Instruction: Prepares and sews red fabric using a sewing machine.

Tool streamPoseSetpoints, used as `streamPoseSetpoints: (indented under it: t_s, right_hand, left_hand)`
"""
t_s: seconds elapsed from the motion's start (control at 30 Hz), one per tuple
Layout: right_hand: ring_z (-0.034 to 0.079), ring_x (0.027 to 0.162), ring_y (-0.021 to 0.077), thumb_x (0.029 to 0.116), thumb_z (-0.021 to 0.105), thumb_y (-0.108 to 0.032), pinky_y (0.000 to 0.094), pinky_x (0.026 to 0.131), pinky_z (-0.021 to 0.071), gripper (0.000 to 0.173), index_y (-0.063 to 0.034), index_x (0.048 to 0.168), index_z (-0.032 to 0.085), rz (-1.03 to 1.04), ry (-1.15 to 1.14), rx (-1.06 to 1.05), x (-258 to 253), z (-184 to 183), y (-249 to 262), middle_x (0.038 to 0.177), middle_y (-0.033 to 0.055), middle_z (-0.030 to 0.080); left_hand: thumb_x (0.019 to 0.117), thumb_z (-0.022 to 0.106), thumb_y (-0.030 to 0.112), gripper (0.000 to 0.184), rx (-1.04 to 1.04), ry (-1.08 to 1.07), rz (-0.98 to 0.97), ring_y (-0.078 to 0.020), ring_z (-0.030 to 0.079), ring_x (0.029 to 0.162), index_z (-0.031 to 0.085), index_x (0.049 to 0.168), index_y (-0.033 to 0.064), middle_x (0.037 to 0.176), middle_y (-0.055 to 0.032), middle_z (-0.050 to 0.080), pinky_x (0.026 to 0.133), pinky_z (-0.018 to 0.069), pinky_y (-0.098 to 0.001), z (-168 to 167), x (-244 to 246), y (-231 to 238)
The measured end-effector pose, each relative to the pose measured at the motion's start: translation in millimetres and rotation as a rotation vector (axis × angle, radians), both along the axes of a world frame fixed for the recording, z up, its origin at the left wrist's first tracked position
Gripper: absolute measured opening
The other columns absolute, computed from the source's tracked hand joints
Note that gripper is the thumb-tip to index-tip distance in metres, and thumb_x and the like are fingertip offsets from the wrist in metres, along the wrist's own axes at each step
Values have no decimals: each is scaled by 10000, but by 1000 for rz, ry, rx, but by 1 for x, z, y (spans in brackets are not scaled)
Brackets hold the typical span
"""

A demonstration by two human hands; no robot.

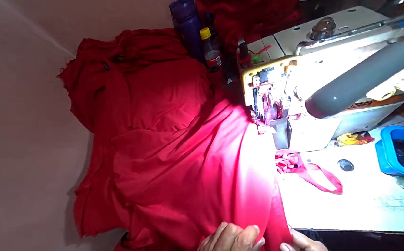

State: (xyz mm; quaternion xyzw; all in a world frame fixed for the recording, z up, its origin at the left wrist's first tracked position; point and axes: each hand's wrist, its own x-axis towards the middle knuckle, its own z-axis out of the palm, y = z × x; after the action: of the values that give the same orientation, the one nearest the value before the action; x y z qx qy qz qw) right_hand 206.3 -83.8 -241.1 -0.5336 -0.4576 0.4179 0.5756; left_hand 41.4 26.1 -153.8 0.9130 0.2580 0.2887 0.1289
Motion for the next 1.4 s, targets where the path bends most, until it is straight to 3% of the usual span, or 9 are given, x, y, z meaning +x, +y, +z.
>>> streamPoseSetpoints:
  t_s: [0.17,0.3,0.5,0.63,0.83,1.1,1.3,1.4]
  right_hand:
    - [604,679,-83,984,541,-31,127,667,513,146,37,973,670,-116,-26,-10,5,28,33,745,-48,678]
    - [530,626,-112,970,538,-111,75,600,453,196,-5,895,685,-269,-153,151,14,27,67,698,-81,611]
    - [480,603,-125,980,519,-143,73,565,389,209,-73,871,682,-291,-256,162,32,40,96,680,-125,561]
    - [586,693,-108,987,567,-156,78,643,481,194,-54,970,731,-275,-209,130,34,39,84,783,-92,674]
    - [605,662,-70,918,610,-82,99,618,502,67,-93,924,676,-164,29,98,26,30,66,755,-113,666]
    - [579,581,-58,906,601,-42,106,531,473,81,-100,931,651,-139,138,24,20,35,56,706,-113,651]
    - [614,614,-40,961,540,-3,123,561,513,146,-64,985,671,-120,234,-38,19,44,51,765,-90,685]
    - [602,589,-18,1025,470,-49,141,544,512,251,-93,878,668,-117,294,-57,20,46,53,697,-85,642]
  left_hand:
    - [945,683,125,142,98,26,85,-169,642,712,775,953,17,783,-113,674,641,513,-217,4,39,14]
    - [903,666,83,156,212,22,123,-178,662,668,793,962,15,782,-107,682,576,525,-237,-1,66,24]
    - [840,632,4,239,275,30,230,-226,687,700,797,1008,37,830,-123,695,548,524,-294,-3,82,25]
    - [820,629,15,242,243,-55,191,-225,703,822,803,979,67,880,-93,722,689,560,-327,-15,67,32]
    - [878,705,128,108,189,-317,2,-153,664,915,809,902,112,883,-58,737,876,475,-274,-38,50,43]
    - [914,709,168,116,220,-359,-33,-144,666,906,790,880,91,864,-58,740,899,468,-257,-43,42,43]
    - [932,652,84,129,295,-152,-127,-189,680,893,777,899,82,869,-62,745,885,486,-313,-29,34,40]
    - [906,645,29,140,375,-122,-140,-202,692,858,776,885,72,841,-67,743,870,509,-324,-31,37,38]
